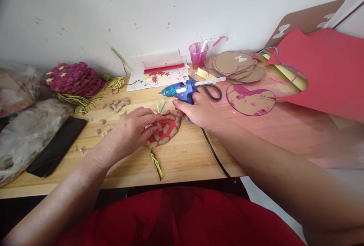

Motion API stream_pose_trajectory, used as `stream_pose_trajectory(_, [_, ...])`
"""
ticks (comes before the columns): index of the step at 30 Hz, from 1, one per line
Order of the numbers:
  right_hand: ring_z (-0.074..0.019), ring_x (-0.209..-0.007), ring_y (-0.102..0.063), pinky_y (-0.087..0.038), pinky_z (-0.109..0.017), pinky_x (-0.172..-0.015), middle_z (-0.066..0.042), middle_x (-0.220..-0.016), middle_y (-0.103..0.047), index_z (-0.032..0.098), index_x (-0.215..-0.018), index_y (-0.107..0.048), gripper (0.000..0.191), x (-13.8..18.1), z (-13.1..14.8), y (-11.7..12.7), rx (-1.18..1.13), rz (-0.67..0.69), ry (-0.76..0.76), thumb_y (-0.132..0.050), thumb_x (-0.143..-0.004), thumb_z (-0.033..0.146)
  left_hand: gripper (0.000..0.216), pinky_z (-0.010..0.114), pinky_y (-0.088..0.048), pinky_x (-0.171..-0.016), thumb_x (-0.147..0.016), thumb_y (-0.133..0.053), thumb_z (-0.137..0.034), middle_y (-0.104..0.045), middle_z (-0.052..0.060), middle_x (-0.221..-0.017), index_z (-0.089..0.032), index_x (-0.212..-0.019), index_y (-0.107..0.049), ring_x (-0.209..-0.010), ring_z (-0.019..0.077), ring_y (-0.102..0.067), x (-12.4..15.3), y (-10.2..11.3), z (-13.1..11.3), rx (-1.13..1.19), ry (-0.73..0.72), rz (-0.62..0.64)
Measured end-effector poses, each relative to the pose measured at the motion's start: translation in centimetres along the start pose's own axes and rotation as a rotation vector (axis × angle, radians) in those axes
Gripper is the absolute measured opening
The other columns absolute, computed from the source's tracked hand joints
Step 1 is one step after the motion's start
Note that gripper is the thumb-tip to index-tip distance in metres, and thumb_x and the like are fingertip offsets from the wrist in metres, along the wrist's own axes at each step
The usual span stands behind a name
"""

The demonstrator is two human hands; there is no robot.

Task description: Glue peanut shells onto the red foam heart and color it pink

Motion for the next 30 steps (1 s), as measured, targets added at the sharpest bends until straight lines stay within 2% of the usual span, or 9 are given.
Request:
stream_pose_trajectory(7, [-0.0148, -0.062, -0.069, -0.048, -0.021, -0.043, -0.005, -0.075, -0.072, 0.017, -0.082, -0.067, 0.014, 0.2, 0.1, -0.1, -0.034, 0.013, -0.026, -0.073, -0.087, 0.028, 0.018, 0.034, -0.052, -0.078, -0.093, -0.063, -0.012, -0.070, 0.004, -0.093, -0.020, -0.104, -0.075, -0.085, 0.0192, -0.062, 0.5, 0.3, 0.3, 0.051, 0.018, -0.009])
stream_pose_trajectory(14, [-0.0145, -0.061, -0.068, -0.048, -0.022, -0.045, -0.004, -0.072, -0.071, 0.018, -0.080, -0.066, 0.014, 0.2, -0.1, -0.1, -0.043, 0.020, -0.037, -0.074, -0.087, 0.028, 0.028, 0.036, -0.053, -0.080, -0.087, -0.067, -0.005, -0.069, 0.006, -0.095, -0.019, -0.110, -0.074, -0.090, 0.0223, -0.064, 0.0, -0.9, -0.3, 0.041, 0.036, 0.031])
stream_pose_trajectory(23, [-0.0155, -0.062, -0.069, -0.049, -0.023, -0.045, -0.004, -0.071, -0.071, 0.018, -0.082, -0.067, 0.014, 0.2, -0.1, -0.1, -0.022, 0.015, -0.029, -0.072, -0.087, 0.029, 0.031, 0.036, -0.055, -0.083, -0.087, -0.064, -0.004, -0.072, 0.007, -0.103, -0.020, -0.112, -0.073, -0.094, 0.0221, -0.067, -0.5, -0.9, -0.8, 0.028, 0.022, 0.025])
stream_pose_trajectory(30, [-0.0161, -0.063, -0.068, -0.049, -0.024, -0.046, -0.004, -0.072, -0.072, 0.019, -0.081, -0.067, 0.015, 0.3, 0.0, -0.1, -0.042, 0.023, -0.027, -0.074, -0.086, 0.031, 0.030, 0.036, -0.054, -0.084, -0.089, -0.062, -0.005, -0.072, 0.007, -0.102, -0.020, -0.113, -0.072, -0.094, 0.0218, -0.066, -0.4, -0.9, -0.7, 0.042, 0.034, 0.027])
Point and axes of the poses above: each hand's wrist, its own x-axis away from the middle knuckle, its own y-axis out of the back of the hand, z = x × y, the point moved 8 cm from there along -x, towards the middle knuckle
